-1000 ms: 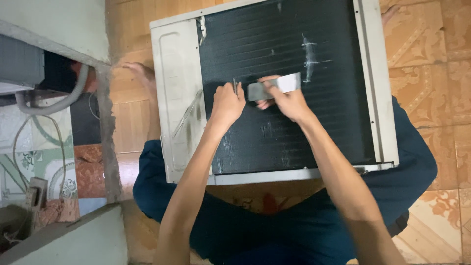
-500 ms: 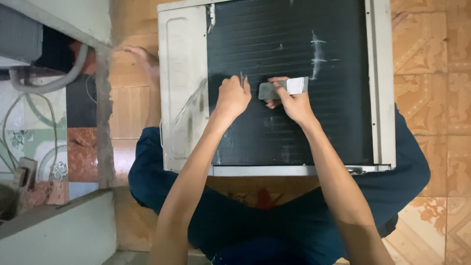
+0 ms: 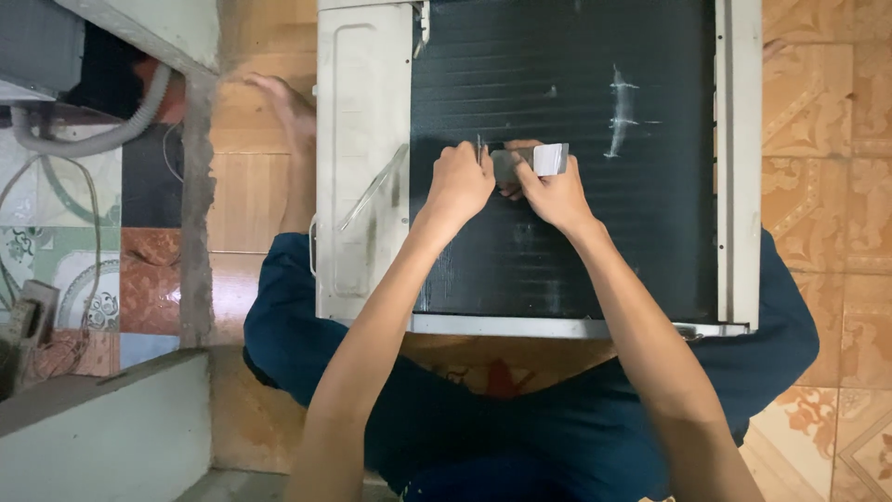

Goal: Straightening the bent metal fins of an air conditioner unit using small metal plates

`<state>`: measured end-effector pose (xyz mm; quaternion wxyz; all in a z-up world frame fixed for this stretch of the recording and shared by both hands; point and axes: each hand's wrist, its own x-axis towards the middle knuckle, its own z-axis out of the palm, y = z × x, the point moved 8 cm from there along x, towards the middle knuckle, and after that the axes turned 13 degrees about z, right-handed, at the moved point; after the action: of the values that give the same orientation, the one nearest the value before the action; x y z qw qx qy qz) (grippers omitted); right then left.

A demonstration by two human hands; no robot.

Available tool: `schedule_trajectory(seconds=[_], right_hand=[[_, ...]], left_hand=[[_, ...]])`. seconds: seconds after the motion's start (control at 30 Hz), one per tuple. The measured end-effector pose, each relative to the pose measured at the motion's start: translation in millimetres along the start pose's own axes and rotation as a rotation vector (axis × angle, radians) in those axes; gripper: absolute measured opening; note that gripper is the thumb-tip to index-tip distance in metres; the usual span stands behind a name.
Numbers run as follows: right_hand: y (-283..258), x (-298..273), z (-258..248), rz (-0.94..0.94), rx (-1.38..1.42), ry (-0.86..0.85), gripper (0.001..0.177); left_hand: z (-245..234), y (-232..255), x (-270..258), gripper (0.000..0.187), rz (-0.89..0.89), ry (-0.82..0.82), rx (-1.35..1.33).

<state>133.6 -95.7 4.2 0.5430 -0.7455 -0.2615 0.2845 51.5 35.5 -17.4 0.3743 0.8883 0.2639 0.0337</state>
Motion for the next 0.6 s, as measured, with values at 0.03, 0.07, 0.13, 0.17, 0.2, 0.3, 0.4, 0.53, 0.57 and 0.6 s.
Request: schedule_trajectory(seconds=[0.03, 0.07, 0.13, 0.17, 0.2, 0.3, 0.4, 0.53, 0.57, 0.6], right_hand=[[-7.7, -2.8, 0.6, -0.003, -0.001, -0.001, 0.023], [-17.1, -7.5, 1.0, -0.034, -0.088, 0.022, 0.023], [-24.6, -11.6, 1.5, -0.067, -0.174, 0.044, 0.023], [-22.5, -10.9, 1.4, -0.063, -0.204, 0.049, 0.024], [-19.7, -11.3, 1.4, -0.058, -0.234, 0.053, 0.024], [-12.0, -9.4, 2.2, -0.007, -0.18, 0.052, 0.026], [-27.0, -14.6, 0.3, -0.06, -0.238, 0.07, 0.025], [-28.8, -12.8, 6.0, -0.051, -0.31, 0.089, 0.025], [-24.7, -10.0, 7.9, -0.037, -0.339, 0.085, 0.024], [-20.3, -6.3, 9.4, -0.025, -0.366, 0.084, 0.023]], left_hand=[[1.0, -3.3, 3.0, 0.043, 0.0, 0.003, -0.001], [2.7, -5.6, 5.0, 0.043, 0.014, 0.009, -0.003], [5.3, -8.2, 6.5, 0.043, 0.027, 0.015, -0.007], [5.6, -9.1, 5.9, 0.041, 0.017, 0.027, -0.023], [6.8, -10.3, 3.9, 0.04, 0.005, 0.038, -0.04], [12.3, -16.4, 16.2, 0.042, 0.013, 0.0, -0.022], [10.7, -12.5, 14.8, 0.042, 0.04, 0.02, -0.022], [6.1, -2.4, 4.2, 0.043, 0.053, 0.02, -0.008], [6.6, -2.7, 3.8, 0.041, 0.034, 0.027, -0.042], [7.0, -2.8, 4.7, 0.039, 0.018, 0.034, -0.074]])
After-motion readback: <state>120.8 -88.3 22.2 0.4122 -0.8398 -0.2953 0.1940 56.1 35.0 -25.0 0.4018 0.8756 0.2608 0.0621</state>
